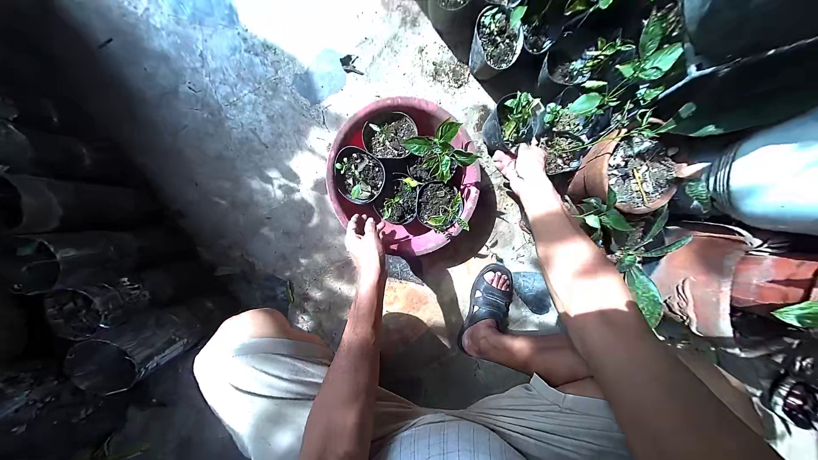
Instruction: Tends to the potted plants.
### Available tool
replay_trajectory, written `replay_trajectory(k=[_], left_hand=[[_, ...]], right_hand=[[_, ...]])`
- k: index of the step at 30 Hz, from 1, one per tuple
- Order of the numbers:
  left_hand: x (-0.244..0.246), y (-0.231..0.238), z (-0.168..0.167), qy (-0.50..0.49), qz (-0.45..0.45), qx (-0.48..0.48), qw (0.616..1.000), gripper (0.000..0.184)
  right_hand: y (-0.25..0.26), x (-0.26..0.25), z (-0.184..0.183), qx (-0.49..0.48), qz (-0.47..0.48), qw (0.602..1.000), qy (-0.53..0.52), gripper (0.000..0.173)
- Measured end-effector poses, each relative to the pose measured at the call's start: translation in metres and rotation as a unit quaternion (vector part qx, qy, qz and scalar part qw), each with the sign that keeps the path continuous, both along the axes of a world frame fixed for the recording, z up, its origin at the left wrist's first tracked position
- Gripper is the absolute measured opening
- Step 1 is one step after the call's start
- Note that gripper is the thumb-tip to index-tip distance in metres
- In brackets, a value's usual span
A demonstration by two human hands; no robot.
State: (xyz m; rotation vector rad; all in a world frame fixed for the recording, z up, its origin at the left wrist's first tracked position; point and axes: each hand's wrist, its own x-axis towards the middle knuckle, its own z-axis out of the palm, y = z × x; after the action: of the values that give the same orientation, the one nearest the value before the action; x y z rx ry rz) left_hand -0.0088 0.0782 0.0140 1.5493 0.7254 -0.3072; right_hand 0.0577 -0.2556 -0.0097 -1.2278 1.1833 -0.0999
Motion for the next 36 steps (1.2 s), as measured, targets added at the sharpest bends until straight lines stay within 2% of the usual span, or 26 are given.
replay_trajectory(k=[3, 7, 10, 14, 23, 34, 36], left_hand=[[0.022, -0.015, -0.007, 0.092, 0.049, -0.117, 0.988, 0.041], [0.033, -0.024, -0.030, 0.100, 0.030, -0.172, 0.980, 0.046], [0.034, -0.019, -0.044, 0.094, 0.031, -0.193, 0.976, 0.048], [0.037, -0.015, -0.054, 0.088, 0.007, -0.181, 0.980, 0.050], [0.037, -0.014, -0.059, 0.087, 0.007, -0.190, 0.978, 0.050], [0.038, -0.019, -0.056, 0.090, -0.062, -0.065, 0.992, 0.050], [0.038, -0.019, -0.048, 0.108, -0.073, -0.045, 0.990, 0.049]], right_hand=[[0.010, -0.019, 0.006, 0.006, 0.008, 1.000, 0.010, 0.034], [0.018, -0.043, 0.004, 0.010, -0.002, 1.000, 0.017, 0.033], [0.032, -0.054, -0.009, 0.003, -0.016, 0.999, 0.043, 0.055], [0.041, -0.061, -0.015, -0.004, -0.036, 0.999, 0.038, 0.065], [0.050, -0.077, -0.008, -0.004, -0.034, 0.999, 0.009, 0.053], [0.097, -0.133, -0.002, -0.017, -0.054, 0.996, 0.065, 0.038], [0.114, -0.146, 0.000, -0.041, -0.023, 0.995, 0.088, 0.033]])
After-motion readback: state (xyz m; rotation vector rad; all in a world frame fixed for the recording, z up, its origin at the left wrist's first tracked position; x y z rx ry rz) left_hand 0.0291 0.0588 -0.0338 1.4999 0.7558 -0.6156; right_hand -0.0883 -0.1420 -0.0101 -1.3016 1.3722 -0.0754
